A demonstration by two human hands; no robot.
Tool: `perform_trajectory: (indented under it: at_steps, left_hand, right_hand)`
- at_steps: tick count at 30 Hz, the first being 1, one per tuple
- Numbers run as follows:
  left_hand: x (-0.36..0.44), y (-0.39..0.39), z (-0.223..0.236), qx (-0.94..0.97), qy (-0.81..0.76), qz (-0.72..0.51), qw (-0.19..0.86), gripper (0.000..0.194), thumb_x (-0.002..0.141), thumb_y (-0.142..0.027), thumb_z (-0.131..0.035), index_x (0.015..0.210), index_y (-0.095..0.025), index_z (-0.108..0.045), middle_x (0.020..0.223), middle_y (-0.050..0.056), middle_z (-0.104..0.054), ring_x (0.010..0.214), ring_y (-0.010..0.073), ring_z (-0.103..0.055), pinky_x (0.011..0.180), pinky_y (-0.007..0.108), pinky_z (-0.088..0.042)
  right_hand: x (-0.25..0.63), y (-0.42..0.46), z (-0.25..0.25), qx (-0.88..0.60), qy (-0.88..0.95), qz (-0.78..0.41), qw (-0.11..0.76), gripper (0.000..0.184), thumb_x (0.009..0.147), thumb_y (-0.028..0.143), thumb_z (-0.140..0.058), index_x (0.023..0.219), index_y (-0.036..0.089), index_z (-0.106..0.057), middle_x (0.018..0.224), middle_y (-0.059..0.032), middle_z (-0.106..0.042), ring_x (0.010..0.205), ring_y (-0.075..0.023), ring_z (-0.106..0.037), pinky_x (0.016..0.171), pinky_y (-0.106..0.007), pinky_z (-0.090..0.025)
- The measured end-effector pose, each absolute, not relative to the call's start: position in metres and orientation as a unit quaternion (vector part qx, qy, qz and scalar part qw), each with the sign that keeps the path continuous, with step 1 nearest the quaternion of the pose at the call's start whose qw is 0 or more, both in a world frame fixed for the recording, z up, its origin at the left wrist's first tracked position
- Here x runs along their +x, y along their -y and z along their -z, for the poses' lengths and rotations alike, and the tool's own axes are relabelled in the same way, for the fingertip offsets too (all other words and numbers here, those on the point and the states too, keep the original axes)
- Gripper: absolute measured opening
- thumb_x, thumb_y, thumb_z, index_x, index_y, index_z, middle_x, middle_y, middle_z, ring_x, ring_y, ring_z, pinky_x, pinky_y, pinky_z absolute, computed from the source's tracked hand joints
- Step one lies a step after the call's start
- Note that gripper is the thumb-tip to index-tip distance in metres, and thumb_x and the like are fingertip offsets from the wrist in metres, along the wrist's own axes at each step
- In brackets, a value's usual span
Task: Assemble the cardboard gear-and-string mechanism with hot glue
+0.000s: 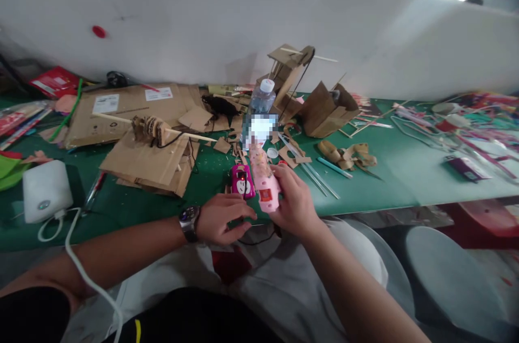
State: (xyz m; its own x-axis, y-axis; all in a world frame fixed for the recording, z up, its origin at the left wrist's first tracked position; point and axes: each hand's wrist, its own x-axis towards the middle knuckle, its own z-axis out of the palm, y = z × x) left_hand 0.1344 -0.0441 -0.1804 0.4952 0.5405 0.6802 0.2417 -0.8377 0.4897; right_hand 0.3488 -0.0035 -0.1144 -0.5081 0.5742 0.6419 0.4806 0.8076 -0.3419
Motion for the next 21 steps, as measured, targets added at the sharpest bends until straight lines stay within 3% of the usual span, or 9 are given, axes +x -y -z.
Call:
perform_trajectory:
  at_steps: [3, 7, 14, 17, 21]
  left_hand:
    - [0.138, 0.056, 0.178, 0.863, -0.197, -0.448, 0.123, 0.012, 0.101, -0.022, -0.059, 0.111, -0.022, -0.065, 0.084, 0.003, -0.079, 0.074, 0.0180, -0.073, 0.079, 0.034, -0.061]
    - [0.130, 0.087, 0.184, 0.847, -0.222, -0.472, 0.105, 0.017, 0.098, -0.016, -0.060, 0.114, -0.021, -0.063, 0.081, 0.004, -0.076, 0.068, 0.0196, -0.066, 0.067, 0.034, -0.058]
    - [0.076, 0.149, 0.195, 0.755, -0.449, -0.476, 0.043, 0.024, 0.095, -0.006, -0.061, 0.114, -0.020, -0.066, 0.085, 0.004, -0.069, 0.075, 0.0183, -0.065, 0.067, 0.030, -0.056]
    - [0.049, 0.152, 0.193, 0.727, -0.477, -0.492, -0.035, 0.028, 0.093, -0.006, -0.064, 0.118, -0.020, -0.065, 0.090, 0.005, -0.066, 0.081, 0.0199, -0.063, 0.072, 0.034, -0.057]
    - [0.017, 0.132, 0.199, 0.667, -0.509, -0.535, -0.097, 0.039, 0.087, -0.012, -0.072, 0.122, -0.021, -0.058, 0.105, 0.008, -0.062, 0.098, 0.0269, -0.061, 0.088, 0.048, -0.054]
  right_hand:
    - [0.345, 0.004, 0.115, -0.284, 0.875, -0.013, 0.391, 0.051, 0.082, 0.005, -0.059, 0.131, 0.020, -0.055, 0.103, -0.0103, -0.070, 0.090, -0.0260, -0.070, 0.076, -0.036, -0.061]
    - [0.338, 0.009, 0.113, -0.241, 0.887, 0.005, 0.393, 0.054, 0.079, 0.000, -0.056, 0.129, 0.020, -0.056, 0.098, -0.0081, -0.069, 0.085, -0.0243, -0.067, 0.073, -0.035, -0.059]
    - [0.334, 0.016, 0.104, -0.179, 0.908, 0.021, 0.378, 0.051, 0.081, 0.001, -0.051, 0.128, 0.021, -0.058, 0.101, -0.0090, -0.070, 0.088, -0.0248, -0.065, 0.076, -0.037, -0.057]
    - [0.331, 0.019, 0.103, -0.174, 0.915, 0.035, 0.362, 0.046, 0.085, 0.003, -0.051, 0.127, 0.020, -0.059, 0.100, -0.0092, -0.069, 0.086, -0.0248, -0.063, 0.074, -0.036, -0.056]
    - [0.326, 0.022, 0.106, -0.189, 0.918, 0.028, 0.347, 0.044, 0.086, 0.003, -0.051, 0.126, 0.020, -0.059, 0.101, -0.0096, -0.070, 0.087, -0.0250, -0.062, 0.073, -0.036, -0.055]
